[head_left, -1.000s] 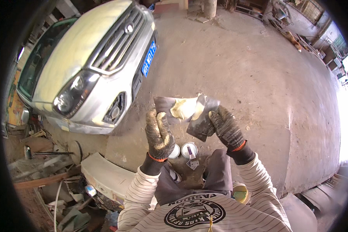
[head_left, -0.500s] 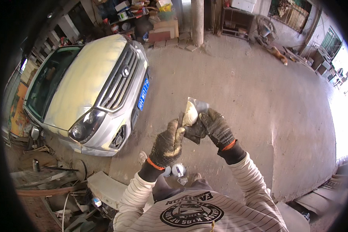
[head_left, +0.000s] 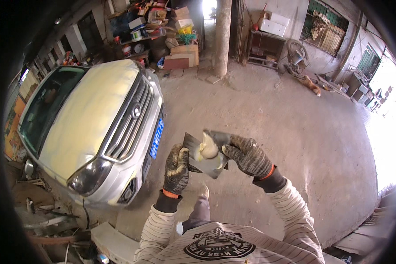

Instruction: The person mixes a two-part body filler on a metal sheet, then applies and smooths it onto the front fender of a silver car using a spreader and sanding block. The person works on the area around the wheel arch, smoothing the filler to blend with the surrounding surface.

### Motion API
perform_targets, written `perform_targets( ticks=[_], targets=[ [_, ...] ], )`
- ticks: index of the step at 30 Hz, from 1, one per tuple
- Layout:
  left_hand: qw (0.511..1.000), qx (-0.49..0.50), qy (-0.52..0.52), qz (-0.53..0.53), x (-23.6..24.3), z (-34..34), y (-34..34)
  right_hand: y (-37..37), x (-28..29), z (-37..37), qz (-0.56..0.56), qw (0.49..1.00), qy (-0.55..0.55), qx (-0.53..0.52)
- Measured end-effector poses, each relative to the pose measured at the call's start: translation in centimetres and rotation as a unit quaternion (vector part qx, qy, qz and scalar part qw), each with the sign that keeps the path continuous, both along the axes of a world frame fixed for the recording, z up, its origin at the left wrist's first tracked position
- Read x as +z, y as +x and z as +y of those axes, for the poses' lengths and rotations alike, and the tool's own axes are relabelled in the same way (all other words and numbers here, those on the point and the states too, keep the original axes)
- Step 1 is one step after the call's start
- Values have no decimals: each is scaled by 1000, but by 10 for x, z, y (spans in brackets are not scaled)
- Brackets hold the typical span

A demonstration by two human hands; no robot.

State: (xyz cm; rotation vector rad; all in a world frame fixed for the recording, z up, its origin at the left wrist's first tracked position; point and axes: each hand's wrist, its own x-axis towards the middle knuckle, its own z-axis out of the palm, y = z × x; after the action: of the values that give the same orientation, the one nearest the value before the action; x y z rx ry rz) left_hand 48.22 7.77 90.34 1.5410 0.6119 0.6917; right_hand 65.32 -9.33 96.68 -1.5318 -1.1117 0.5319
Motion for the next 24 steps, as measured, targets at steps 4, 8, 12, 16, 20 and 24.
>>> perform_targets(
  ticks=[4, 8, 12, 16, 20, 24],
  targets=[
    [984, 15, 169, -55, -26, 89, 77, 71, 15, 51, -253, 965, -72, 22],
    [975, 29, 127, -177, -42, 151, 149, 114, 19, 106, -491, 856, 5, -161],
    [852, 129, 500, -88, -33, 188, 199, 128, -2, 163, -618, 762, 23, -193],
    [827, 86, 549, -88, -29, 231, 243, 175, -17, 201, -545, 824, -28, -151],
    [856, 62, 509, -67, -42, 267, 289, 219, -40, 257, -565, 798, 44, -207],
    [840, 68, 531, -84, -56, 313, 342, 292, -48, 295, -518, 843, 1, -143]
  ],
)
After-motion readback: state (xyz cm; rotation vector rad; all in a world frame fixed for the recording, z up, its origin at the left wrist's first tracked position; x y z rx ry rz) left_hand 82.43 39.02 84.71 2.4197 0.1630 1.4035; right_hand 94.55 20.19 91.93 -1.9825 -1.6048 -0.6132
